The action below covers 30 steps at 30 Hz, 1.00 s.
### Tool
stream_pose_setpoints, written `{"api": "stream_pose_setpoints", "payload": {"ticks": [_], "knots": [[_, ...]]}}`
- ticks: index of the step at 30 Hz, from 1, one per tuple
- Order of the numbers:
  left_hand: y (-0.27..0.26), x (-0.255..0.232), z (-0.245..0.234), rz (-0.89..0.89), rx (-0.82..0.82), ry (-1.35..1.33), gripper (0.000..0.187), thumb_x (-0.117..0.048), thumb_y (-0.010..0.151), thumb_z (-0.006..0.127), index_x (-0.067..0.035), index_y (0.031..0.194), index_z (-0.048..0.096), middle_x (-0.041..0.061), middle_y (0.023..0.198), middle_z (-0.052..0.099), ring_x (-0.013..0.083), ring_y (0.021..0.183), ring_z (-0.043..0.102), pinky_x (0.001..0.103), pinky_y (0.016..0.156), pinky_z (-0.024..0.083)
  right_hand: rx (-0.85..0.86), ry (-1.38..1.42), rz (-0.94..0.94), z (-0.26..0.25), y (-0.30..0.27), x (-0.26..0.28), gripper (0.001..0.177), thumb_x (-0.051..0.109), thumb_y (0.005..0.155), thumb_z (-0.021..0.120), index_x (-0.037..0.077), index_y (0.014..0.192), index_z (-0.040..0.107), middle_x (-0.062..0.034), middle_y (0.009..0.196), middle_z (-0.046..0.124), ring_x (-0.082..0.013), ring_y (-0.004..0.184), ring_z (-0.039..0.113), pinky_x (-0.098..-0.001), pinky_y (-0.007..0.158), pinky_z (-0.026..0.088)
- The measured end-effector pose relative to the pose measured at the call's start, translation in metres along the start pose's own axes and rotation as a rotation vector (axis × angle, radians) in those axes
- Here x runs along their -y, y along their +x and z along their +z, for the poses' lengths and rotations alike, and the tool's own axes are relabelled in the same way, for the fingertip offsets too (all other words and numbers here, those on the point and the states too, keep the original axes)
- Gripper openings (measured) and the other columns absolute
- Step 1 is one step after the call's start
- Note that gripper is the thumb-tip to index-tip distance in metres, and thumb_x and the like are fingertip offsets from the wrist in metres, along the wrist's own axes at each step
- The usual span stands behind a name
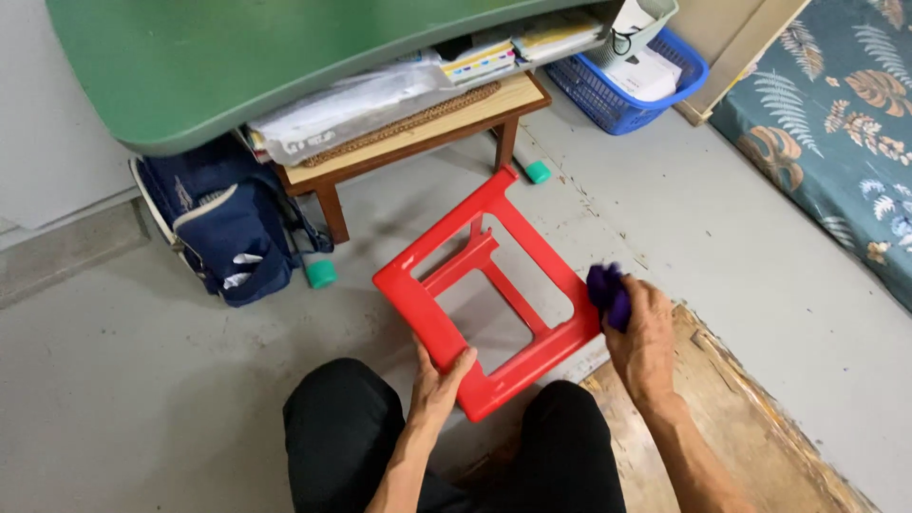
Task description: Cleaning a small wooden stool by wiping its surfaces with a cloth
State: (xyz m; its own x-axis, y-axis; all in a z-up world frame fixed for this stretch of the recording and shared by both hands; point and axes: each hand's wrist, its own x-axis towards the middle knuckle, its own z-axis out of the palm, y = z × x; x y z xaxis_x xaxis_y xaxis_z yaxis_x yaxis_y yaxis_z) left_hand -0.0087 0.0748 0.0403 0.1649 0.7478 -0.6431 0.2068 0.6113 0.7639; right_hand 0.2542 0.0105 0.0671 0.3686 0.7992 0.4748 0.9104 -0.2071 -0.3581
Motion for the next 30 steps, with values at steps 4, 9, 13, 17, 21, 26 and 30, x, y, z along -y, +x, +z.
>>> {"api": "stream_pose_setpoints", "payload": {"ticks": [4, 9, 13, 17, 21, 26, 30], "knots": [[-0.002, -0.014, -0.001, -0.098, 0.005, 0.082, 0.113, -0.056, 0.061, 0.062, -0.032, 0.153, -0.001, 0.01, 0.123, 0.064, 0.0256, 0.111, 0.063, 0.031, 0.091, 0.048, 0.175, 0.021, -0.156, 0.019, 0.027, 0.018, 0.068, -0.001, 0.067, 0.061, 0.007, 0.133, 0.044, -0.0156, 0.128, 0.048, -0.0369, 0.104, 0.047, -0.0483, 0.083, 0.045], [0.01, -0.006, -0.001, 0.007, -0.028, 0.087, 0.112, -0.055, 0.062, 0.065, -0.031, 0.152, 0.003, 0.005, 0.122, 0.065, 0.0216, 0.108, 0.064, 0.03, 0.09, 0.048, 0.15, -0.019, -0.452, 0.072, 0.08, 0.041, 0.057, -0.002, 0.072, 0.061, -0.001, 0.128, 0.047, -0.0223, 0.12, 0.051, -0.0348, 0.094, 0.048, -0.0447, 0.083, 0.046], [-0.004, -0.036, -0.005, -0.161, 0.036, -0.004, 0.11, -0.048, 0.067, 0.064, -0.036, 0.152, -0.004, 0.005, 0.119, 0.066, 0.0221, 0.103, 0.065, 0.03, 0.086, 0.049, 0.106, -0.02, -0.691, 0.109, 0.119, 0.062, 0.049, -0.008, 0.081, 0.051, 0.002, 0.129, 0.046, -0.02, 0.122, 0.049, -0.0373, 0.108, 0.046, -0.0462, 0.088, 0.043], [0.004, -0.03, -0.007, -0.216, 0.061, -0.087, 0.109, -0.046, 0.068, 0.065, -0.035, 0.152, -0.003, 0.001, 0.108, 0.067, 0.0172, 0.098, 0.063, 0.028, 0.084, 0.047, 0.078, 0.125, -0.666, 0.145, 0.169, 0.076, 0.044, 0.005, 0.084, 0.058, -0.001, 0.126, 0.047, -0.0208, 0.111, 0.049, -0.0367, 0.094, 0.047, -0.0466, 0.081, 0.041], [0.034, 0.013, 0.0, -0.016, -0.05, -0.09, 0.109, -0.037, 0.065, 0.073, -0.031, 0.152, 0.008, 0.001, 0.107, 0.07, 0.0158, 0.091, 0.065, 0.028, 0.082, 0.05, 0.063, 0.122, -0.392, 0.166, 0.191, 0.088, 0.061, -0.001, 0.066, 0.06, 0.002, 0.127, 0.048, -0.0202, 0.102, 0.049, -0.0407, 0.085, 0.045, -0.0476, 0.076, 0.04], [0.029, 0.012, -0.007, 0.045, 0.02, -0.138, 0.114, -0.045, 0.064, 0.071, -0.027, 0.152, 0.001, 0.002, 0.123, 0.061, 0.0168, 0.102, 0.059, 0.029, 0.087, 0.047, -0.06, 0.119, -0.643, 0.207, 0.136, 0.134, 0.047, -0.013, 0.053, 0.054, 0.0, 0.098, 0.057, -0.0145, 0.088, 0.059, -0.035, 0.079, 0.051, -0.0436, 0.067, 0.039], [0.041, 0.029, -0.009, 0.482, 0.126, -0.265, 0.085, -0.054, 0.073, 0.067, -0.018, 0.142, 0.031, 0.006, 0.14, 0.05, 0.0169, 0.127, 0.049, 0.033, 0.103, 0.039, 0.202, 0.154, -0.628, 0.21, 0.046, 0.217, 0.051, 0.012, 0.053, 0.065, 0.006, 0.102, 0.055, -0.0139, 0.089, 0.055, -0.0345, 0.083, 0.05, -0.0445, 0.077, 0.04]]}}
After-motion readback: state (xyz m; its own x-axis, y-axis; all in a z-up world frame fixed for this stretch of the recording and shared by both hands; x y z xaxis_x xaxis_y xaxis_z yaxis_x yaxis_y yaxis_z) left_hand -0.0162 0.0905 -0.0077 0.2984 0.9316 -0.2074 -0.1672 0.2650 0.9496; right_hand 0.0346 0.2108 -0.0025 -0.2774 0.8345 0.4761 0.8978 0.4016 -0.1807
